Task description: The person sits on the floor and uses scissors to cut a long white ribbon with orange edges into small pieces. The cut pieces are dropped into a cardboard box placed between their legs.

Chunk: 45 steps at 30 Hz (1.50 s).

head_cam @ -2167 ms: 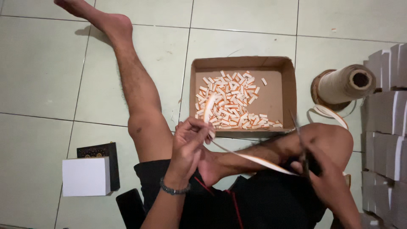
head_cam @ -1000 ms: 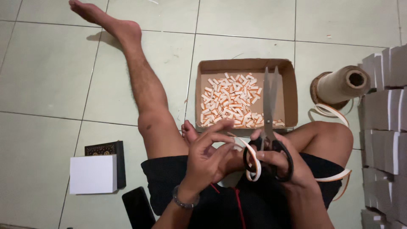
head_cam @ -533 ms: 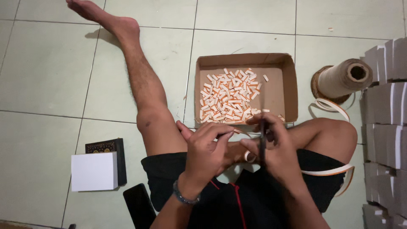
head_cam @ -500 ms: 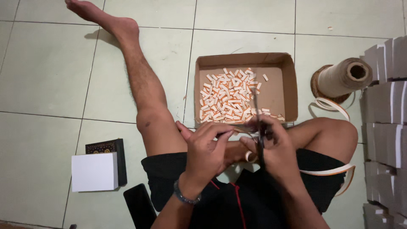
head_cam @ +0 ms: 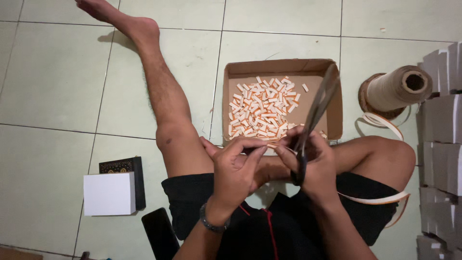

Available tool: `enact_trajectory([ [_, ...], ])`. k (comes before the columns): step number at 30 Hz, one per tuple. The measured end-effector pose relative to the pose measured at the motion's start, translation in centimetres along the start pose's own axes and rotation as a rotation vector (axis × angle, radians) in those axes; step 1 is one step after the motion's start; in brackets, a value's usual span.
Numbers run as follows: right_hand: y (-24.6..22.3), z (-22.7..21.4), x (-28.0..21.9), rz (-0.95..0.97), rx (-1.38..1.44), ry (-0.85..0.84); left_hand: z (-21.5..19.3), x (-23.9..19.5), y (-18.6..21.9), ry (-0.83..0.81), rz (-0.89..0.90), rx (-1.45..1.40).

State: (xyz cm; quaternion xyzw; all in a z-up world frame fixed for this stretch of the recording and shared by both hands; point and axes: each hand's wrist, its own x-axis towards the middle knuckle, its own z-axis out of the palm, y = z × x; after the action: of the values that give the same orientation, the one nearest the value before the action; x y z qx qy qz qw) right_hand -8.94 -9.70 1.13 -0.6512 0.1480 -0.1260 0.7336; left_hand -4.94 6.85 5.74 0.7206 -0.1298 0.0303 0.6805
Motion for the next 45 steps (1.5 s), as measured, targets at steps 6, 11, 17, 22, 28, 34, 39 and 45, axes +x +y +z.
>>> enact_trajectory([
  [6,-1.6,-0.3,1.9,0.002,0.045,0.002,1.8,0.9,2.0,0.161,-0.003,-0.123],
  [11,-4.6,-0.6,3.3,-0.028,0.069,-0.050,3.4,1.6,2.9,0.201,-0.186,-0.250],
  [17,-3.5,-2.0,3.7,-0.090,0.078,-0.015,5.5,2.8,1.8,0.213,-0.360,-0.284],
  [22,-1.8,-3.9,4.6,-0.004,0.144,0.048,7.3,4.1,0.6,0.133,-0.457,-0.242],
  [28,0.6,-6.8,6.1,-0.002,0.140,0.009,9.4,5.3,-0.9,0.093,-0.510,-0.108],
  [34,1.4,-8.6,6.9,0.187,0.107,-0.066,10.8,6.0,-1.7,0.053,-0.431,0.112],
  [39,3.0,-8.8,7.1,0.195,0.140,-0.013,10.9,5.9,-2.6,-0.046,-0.322,0.118],
  [45,2.4,-8.8,6.9,0.155,0.170,-0.022,11.0,6.0,-2.2,-0.079,-0.414,0.067],
])
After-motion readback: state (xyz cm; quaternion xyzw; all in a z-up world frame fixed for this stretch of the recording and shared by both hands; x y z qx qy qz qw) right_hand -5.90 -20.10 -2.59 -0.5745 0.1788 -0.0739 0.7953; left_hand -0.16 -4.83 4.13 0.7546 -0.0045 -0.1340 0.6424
